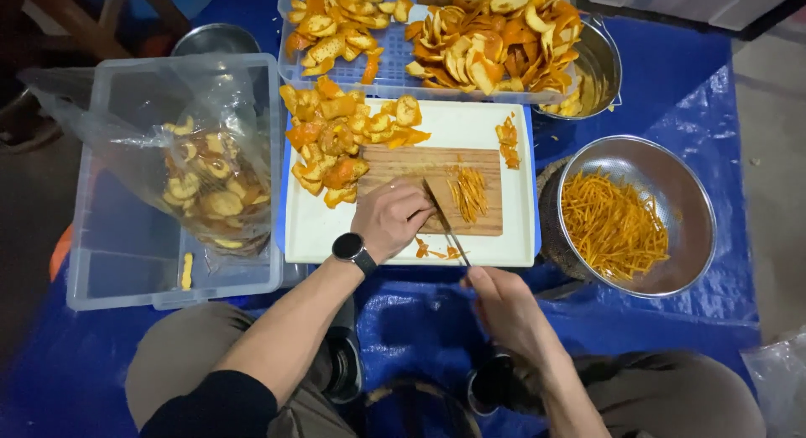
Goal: The person sits on a blue tarp and slices orange vegetable pieces into thin strips using a knife on a wooden cutting board. The sliced strips are collected in a metal bowl, while larger pieces and peels are placed in plastic containers.
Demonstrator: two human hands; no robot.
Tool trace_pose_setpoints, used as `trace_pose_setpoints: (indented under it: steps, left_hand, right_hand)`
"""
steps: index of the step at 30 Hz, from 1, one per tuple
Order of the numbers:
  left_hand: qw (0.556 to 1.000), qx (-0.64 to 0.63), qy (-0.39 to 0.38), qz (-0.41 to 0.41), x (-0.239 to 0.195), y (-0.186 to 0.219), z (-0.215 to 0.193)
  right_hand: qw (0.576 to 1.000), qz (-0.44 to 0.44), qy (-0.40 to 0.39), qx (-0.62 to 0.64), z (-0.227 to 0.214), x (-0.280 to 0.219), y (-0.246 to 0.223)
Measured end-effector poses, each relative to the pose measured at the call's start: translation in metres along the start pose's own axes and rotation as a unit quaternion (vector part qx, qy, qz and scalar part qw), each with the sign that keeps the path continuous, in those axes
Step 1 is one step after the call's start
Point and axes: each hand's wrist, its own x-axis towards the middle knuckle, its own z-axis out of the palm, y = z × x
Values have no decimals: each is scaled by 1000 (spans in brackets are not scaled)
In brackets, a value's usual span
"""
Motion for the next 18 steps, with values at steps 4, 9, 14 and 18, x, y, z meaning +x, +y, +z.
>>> trace_pose_setpoints:
  steps: [4, 9, 14, 18]
  left_hand:
    - [1000, 13, 7, 27, -4, -6, 6]
    - [999, 19, 34, 22, 0, 4, -1]
    - [999, 21, 23, 16, -1, 1, 1]
    - [999, 36, 25, 23, -1, 1, 2]
  right_hand:
    - [970, -133, 1, -202, -2, 9, 18]
    - [1000, 4, 21, 21, -13, -2, 27]
    - [999, -26, 20, -3, -2, -4, 23]
    - [996, -50, 24, -73, 0, -9, 20]
